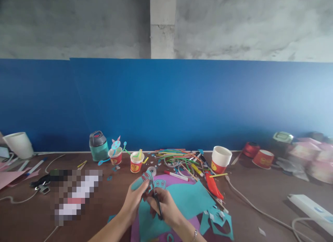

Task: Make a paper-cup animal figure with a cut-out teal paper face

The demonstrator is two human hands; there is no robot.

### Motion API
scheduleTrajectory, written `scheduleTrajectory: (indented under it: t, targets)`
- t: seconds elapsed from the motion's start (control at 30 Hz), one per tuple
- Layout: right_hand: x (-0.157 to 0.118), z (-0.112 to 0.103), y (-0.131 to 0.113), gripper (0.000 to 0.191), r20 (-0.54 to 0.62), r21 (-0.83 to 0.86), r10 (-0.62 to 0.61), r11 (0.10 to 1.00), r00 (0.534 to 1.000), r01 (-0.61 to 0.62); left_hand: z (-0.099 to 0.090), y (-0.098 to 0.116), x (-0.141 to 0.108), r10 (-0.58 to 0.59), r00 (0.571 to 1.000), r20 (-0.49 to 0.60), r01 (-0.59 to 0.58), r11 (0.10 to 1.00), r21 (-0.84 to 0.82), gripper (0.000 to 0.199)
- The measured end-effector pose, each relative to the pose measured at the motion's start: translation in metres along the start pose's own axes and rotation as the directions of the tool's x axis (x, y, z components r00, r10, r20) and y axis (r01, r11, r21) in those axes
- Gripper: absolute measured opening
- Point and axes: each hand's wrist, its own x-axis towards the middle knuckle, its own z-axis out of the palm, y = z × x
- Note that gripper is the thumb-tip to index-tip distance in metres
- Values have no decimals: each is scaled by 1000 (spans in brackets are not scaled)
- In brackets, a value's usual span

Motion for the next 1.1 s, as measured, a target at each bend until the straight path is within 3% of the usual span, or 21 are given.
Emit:
scheduleTrajectory:
  t: [0.23, 0.47, 1.1]
  targets:
    - [14, -5, -5, 37, 43, 1, 61, 998, 997, -61, -2, 7, 14, 45, 998, 35, -47, 998, 51, 28]
    - [14, 3, 5, 42, 45, 47, 29, 998, 999, -31, -13, -9, 23, 51, 998, 40, -56, 987, 152, 27]
    - [8, 3, 8, 45, 41, 60, 76, 995, 996, -78, -12, -10, 21, 8, 994, 108, -24, 988, 150, 25]
